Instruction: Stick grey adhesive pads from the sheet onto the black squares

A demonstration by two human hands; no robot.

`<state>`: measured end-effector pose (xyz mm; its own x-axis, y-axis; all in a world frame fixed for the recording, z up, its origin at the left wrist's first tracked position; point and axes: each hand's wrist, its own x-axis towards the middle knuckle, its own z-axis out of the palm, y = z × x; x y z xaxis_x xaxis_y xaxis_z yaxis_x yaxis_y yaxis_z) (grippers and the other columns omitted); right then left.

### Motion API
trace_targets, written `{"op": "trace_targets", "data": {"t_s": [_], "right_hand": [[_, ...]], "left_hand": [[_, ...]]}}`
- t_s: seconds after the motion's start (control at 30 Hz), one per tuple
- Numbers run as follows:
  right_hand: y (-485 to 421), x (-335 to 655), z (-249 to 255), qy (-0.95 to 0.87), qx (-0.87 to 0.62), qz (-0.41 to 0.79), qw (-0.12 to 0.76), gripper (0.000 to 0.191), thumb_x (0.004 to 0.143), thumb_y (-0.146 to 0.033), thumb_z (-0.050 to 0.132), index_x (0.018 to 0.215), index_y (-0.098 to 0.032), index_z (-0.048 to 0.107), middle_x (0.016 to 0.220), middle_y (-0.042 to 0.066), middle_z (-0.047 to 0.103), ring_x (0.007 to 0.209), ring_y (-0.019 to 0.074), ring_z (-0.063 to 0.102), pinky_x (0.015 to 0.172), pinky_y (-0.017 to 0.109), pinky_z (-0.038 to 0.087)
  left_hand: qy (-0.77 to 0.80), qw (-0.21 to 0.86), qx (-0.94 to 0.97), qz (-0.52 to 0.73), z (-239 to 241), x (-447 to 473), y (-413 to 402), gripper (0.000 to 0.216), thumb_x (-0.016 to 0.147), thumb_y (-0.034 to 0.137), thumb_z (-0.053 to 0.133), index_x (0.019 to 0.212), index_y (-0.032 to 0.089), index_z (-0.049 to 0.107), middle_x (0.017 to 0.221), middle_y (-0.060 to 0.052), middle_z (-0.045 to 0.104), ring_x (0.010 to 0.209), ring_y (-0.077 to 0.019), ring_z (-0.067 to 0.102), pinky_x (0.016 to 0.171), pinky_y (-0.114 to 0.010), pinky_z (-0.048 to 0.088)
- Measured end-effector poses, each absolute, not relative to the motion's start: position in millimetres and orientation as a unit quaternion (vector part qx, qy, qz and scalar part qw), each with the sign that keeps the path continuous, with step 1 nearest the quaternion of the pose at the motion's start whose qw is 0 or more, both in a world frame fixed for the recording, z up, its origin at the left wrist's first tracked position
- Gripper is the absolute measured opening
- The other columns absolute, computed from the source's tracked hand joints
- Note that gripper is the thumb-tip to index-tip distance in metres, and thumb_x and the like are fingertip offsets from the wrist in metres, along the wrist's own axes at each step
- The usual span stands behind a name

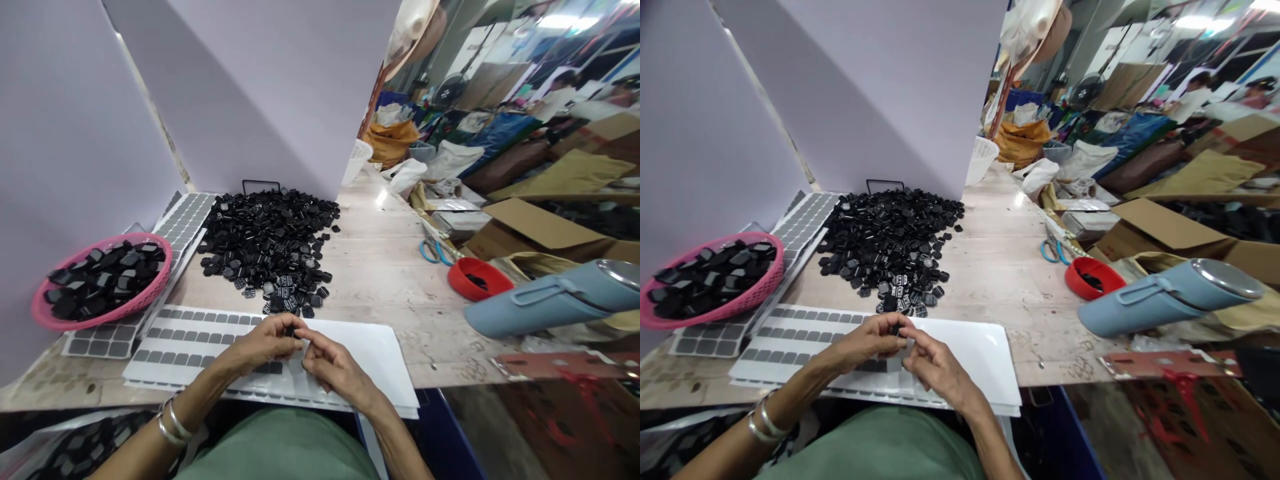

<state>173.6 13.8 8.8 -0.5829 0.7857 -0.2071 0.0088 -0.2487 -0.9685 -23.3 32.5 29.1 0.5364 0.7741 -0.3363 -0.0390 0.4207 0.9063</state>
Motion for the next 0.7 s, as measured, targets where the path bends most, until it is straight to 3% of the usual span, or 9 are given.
{"op": "trace_targets", "data": {"t_s": [0.13, 0.23, 0.4, 0.57, 0.7], "right_hand": [[11.9, 177.6, 7.8, -0.547, -0.363, 0.706, 0.265, 0.04, 0.084, -0.024, 0.054, 0.124, -0.02, 0.055, 0.072, -0.004, 0.049, 0.049, 0.0057, 0.039, 0.046, 0.02, 0.03], [11.2, 184.8, 11.9, -0.534, -0.374, 0.692, 0.309, 0.037, 0.086, -0.027, 0.051, 0.122, -0.019, 0.054, 0.072, -0.004, 0.046, 0.05, 0.0067, 0.039, 0.048, 0.022, 0.03], [10.9, 192.9, 19.7, -0.569, -0.427, 0.611, 0.347, 0.039, 0.086, -0.031, 0.052, 0.124, -0.02, 0.054, 0.075, -0.002, 0.047, 0.057, 0.009, 0.041, 0.053, 0.024, 0.033], [8.2, 185.4, 14.6, -0.532, -0.351, 0.717, 0.283, 0.041, 0.08, -0.022, 0.051, 0.121, -0.019, 0.058, 0.071, -0.004, 0.047, 0.049, 0.0065, 0.04, 0.046, 0.021, 0.031], [6.8, 181.4, 8.9, -0.45, -0.32, 0.778, 0.301, 0.038, 0.075, -0.023, 0.056, 0.112, -0.018, 0.06, 0.067, -0.005, 0.045, 0.04, 0.0035, 0.034, 0.036, 0.018, 0.023]], "left_hand": [[0.406, 0.724, 0.473, 0.296, 25.0, -21.5, 31.1, 0.037, 0.077, 0.028, 0.068, 0.107, 0.02, 0.049, 0.068, 0.007, 0.047, 0.052, -0.0052, 0.041, 0.046, -0.019, 0.028], [0.419, 0.717, 0.459, 0.315, 25.9, -20.4, 30.9, 0.033, 0.075, 0.031, 0.07, 0.099, 0.018, 0.051, 0.062, 0.007, 0.047, 0.05, -0.0062, 0.043, 0.045, -0.019, 0.029], [0.431, 0.741, 0.425, 0.292, 28.6, -20.2, 26.2, 0.039, 0.073, 0.03, 0.071, 0.106, 0.017, 0.055, 0.06, 0.004, 0.052, 0.049, -0.0068, 0.045, 0.045, -0.019, 0.031], [0.398, 0.773, 0.429, 0.246, 33.7, -18.7, 21.5, 0.032, 0.074, 0.024, 0.067, 0.103, 0.017, 0.057, 0.062, 0.005, 0.048, 0.048, -0.0043, 0.038, 0.047, -0.018, 0.029], [0.384, 0.774, 0.426, 0.269, 32.9, -17.7, 23.6, 0.029, 0.076, 0.03, 0.068, 0.099, 0.019, 0.053, 0.062, 0.007, 0.042, 0.049, -0.005, 0.039, 0.046, -0.019, 0.029]]}}
